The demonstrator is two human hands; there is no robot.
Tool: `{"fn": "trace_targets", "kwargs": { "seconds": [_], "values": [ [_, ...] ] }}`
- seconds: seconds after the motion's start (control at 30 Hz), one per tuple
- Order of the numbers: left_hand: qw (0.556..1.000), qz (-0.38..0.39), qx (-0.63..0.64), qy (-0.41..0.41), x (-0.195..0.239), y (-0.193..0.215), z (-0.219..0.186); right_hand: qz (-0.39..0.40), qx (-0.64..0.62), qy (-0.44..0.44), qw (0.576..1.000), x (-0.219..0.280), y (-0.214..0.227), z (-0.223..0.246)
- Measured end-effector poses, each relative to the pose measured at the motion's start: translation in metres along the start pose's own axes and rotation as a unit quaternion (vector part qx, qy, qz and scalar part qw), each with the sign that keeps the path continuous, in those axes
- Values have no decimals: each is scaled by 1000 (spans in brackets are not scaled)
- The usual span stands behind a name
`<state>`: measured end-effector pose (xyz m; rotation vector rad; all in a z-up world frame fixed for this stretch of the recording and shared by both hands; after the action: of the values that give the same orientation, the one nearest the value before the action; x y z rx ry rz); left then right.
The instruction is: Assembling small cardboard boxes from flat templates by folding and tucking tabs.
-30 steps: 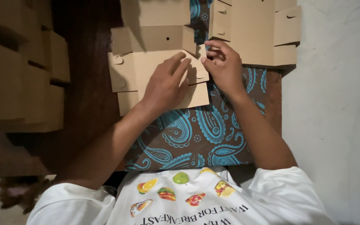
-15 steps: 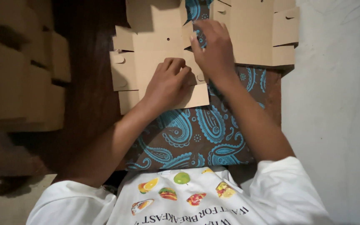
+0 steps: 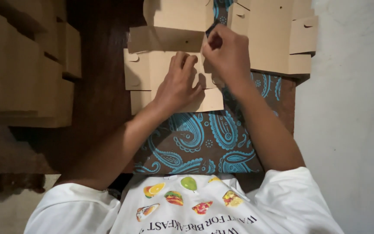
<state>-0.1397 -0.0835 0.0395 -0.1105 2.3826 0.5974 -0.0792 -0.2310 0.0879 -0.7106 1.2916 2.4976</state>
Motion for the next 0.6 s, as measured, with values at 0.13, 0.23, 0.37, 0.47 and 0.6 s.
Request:
{"fn": "trace_targets", "kwargs": {
  "seconds": [0.13,0.23,0.37,0.47,0.6],
  "values": [
    [997,59,11,48,5,0,12,38,-14,12,999,18,9,5],
    [997,64,27,16,8,-1,13,19,-36,48,998,30,10,12],
    [997,65,29,1,4,-2,10,-39,15,-44,998,42,16,15],
    [997,75,11,-10,7,-5,15,-62,2,-42,997,47,16,12],
    [994,103,-48,-3,9,-12,17,59,-76,-30,995,35,24,8]
  ]
}}
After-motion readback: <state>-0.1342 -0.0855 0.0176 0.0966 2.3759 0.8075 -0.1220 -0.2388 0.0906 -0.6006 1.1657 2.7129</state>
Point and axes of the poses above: each hand's wrist, its own x-axis away from the middle knuckle, its own y-axis out of the back of the hand, z = x × y, the point moved 3 cm from there along -x, towards the middle knuckle, and after that the axes turned 15 degrees about -z, right-handed, at the moved point
